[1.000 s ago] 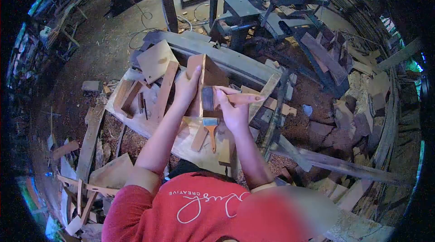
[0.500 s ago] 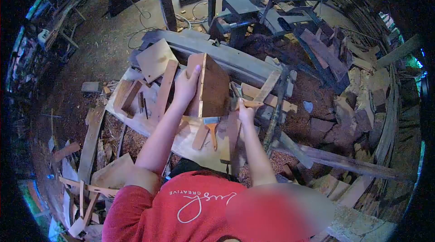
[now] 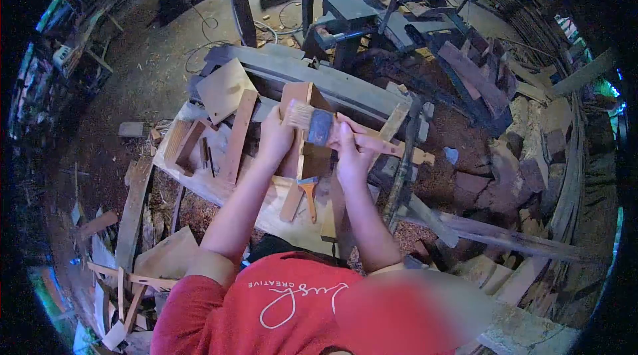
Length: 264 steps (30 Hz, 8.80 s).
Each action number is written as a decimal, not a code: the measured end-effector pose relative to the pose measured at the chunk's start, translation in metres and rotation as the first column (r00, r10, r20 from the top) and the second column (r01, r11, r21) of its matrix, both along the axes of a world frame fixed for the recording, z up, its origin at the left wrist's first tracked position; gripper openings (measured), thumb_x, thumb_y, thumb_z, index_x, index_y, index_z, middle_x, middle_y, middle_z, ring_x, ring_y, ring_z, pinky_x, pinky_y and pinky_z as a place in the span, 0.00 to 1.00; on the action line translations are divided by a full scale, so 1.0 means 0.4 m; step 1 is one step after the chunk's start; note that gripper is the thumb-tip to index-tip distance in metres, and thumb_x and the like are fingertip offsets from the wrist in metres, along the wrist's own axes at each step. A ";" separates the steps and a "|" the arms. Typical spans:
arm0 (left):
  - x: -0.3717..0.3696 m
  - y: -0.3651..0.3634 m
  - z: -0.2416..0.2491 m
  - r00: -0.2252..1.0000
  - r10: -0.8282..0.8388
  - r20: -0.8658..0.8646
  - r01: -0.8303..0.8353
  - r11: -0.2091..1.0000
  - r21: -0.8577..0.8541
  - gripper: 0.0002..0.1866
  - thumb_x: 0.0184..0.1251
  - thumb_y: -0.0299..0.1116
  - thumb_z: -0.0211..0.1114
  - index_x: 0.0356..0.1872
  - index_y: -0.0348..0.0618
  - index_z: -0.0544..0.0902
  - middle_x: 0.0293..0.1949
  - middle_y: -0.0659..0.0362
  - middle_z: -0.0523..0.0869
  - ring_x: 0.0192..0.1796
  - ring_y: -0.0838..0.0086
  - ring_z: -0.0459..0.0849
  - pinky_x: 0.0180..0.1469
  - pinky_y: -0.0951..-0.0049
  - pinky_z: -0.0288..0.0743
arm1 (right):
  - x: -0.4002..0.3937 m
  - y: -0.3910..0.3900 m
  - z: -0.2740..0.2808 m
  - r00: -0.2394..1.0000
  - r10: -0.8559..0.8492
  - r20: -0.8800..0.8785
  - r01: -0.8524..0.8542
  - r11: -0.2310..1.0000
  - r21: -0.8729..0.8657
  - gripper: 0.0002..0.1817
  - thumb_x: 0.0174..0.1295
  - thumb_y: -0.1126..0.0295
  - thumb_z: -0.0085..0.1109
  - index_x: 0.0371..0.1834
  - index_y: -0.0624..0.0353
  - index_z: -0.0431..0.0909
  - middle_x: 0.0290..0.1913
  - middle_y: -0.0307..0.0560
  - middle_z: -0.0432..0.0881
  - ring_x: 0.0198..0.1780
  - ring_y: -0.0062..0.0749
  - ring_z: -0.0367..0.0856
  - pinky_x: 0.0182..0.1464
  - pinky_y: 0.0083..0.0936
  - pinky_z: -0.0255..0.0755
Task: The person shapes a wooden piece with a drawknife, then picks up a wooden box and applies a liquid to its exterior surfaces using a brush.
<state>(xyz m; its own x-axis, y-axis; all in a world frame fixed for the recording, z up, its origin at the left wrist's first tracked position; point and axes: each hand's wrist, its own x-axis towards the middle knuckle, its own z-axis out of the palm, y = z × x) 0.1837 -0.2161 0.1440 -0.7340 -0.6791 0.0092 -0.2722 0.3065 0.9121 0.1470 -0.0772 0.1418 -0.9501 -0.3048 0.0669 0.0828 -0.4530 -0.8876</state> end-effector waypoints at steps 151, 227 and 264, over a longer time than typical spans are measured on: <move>-0.010 -0.024 0.041 0.985 -0.008 0.174 0.029 0.992 -0.119 0.28 0.54 0.53 0.47 0.26 0.29 0.72 0.27 0.39 0.75 0.35 0.52 0.75 0.37 0.64 0.65 | 0.017 0.042 -0.074 0.918 0.251 0.307 -0.233 0.968 -0.094 0.13 0.55 0.68 0.47 0.43 0.60 0.69 0.32 0.39 0.75 0.31 0.20 0.73 0.28 0.17 0.70; 0.014 -0.068 -0.007 0.998 0.058 -0.009 -0.059 0.991 -0.121 0.26 0.55 0.51 0.49 0.24 0.29 0.73 0.22 0.46 0.75 0.27 0.67 0.73 0.33 0.70 0.65 | 0.048 0.003 -0.154 0.910 -0.008 -0.414 0.328 0.624 0.709 0.11 0.51 0.68 0.52 0.29 0.66 0.75 0.25 0.46 0.78 0.28 0.27 0.77 0.31 0.20 0.70; 0.056 -0.113 -0.021 0.994 0.104 0.018 -0.106 0.991 0.085 0.27 0.58 0.49 0.45 0.35 0.27 0.74 0.30 0.51 0.78 0.34 0.75 0.73 0.39 0.76 0.65 | -0.064 -0.086 -0.158 0.792 0.389 0.471 -0.302 0.919 -0.252 0.15 0.52 0.62 0.51 0.42 0.55 0.71 0.33 0.37 0.74 0.31 0.21 0.72 0.32 0.19 0.69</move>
